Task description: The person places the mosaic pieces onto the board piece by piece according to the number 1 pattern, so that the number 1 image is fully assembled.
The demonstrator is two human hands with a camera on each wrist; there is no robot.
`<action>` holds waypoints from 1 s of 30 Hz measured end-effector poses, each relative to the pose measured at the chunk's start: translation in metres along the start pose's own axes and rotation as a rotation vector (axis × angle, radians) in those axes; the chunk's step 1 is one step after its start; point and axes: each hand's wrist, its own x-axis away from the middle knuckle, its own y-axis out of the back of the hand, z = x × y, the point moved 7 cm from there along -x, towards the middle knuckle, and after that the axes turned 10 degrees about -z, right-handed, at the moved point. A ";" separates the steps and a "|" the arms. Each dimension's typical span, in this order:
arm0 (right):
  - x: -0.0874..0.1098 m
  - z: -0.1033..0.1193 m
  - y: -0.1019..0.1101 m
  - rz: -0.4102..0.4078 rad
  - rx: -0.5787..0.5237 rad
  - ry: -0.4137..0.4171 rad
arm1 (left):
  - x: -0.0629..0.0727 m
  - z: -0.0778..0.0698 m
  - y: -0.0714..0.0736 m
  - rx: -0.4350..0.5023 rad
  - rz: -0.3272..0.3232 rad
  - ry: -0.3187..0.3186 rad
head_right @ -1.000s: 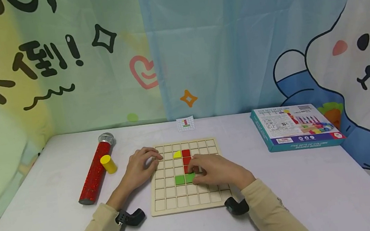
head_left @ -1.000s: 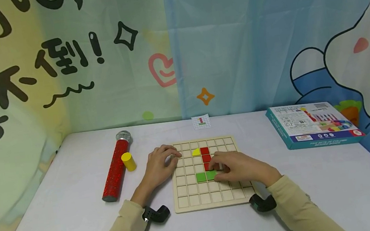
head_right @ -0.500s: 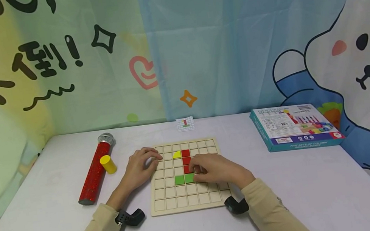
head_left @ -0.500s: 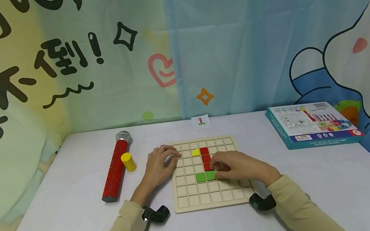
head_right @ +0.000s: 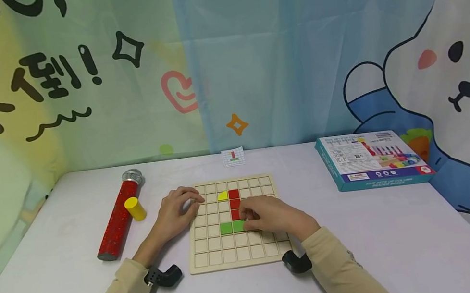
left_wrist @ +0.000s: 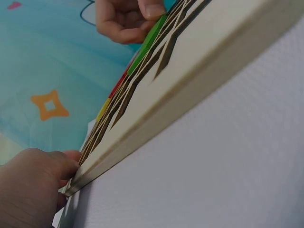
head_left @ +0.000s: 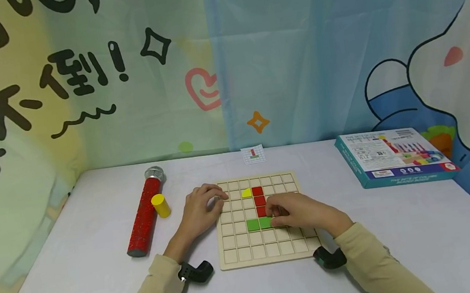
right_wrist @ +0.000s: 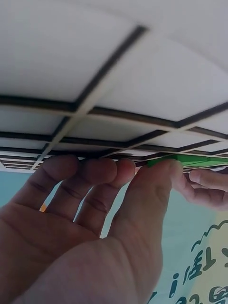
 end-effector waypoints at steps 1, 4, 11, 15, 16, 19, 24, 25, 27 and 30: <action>0.000 0.000 -0.001 0.004 -0.001 -0.002 | 0.000 0.000 0.000 -0.001 0.000 0.000; 0.000 0.000 -0.002 0.016 0.012 0.011 | 0.001 0.001 0.000 0.002 0.004 0.007; 0.001 0.001 -0.001 0.036 -0.006 0.027 | 0.002 0.001 0.000 0.001 0.008 0.011; 0.000 0.001 0.000 0.033 -0.017 0.033 | 0.000 0.000 0.000 0.002 0.002 0.001; 0.000 0.000 0.000 0.033 -0.017 0.032 | 0.000 0.000 0.000 0.003 0.001 0.000; 0.000 -0.001 0.001 0.034 -0.026 0.024 | -0.001 -0.001 0.000 0.005 0.002 0.000; 0.002 -0.003 0.003 0.057 -0.053 0.008 | 0.000 -0.002 0.001 -0.001 0.004 0.005; 0.002 -0.005 0.005 0.061 -0.056 0.001 | 0.000 -0.002 0.001 -0.003 0.003 0.006; 0.004 -0.009 0.009 0.066 -0.059 -0.019 | 0.000 -0.002 0.002 -0.002 0.001 0.010; 0.010 -0.020 0.020 0.080 -0.072 -0.072 | 0.000 -0.003 0.002 0.001 0.001 0.010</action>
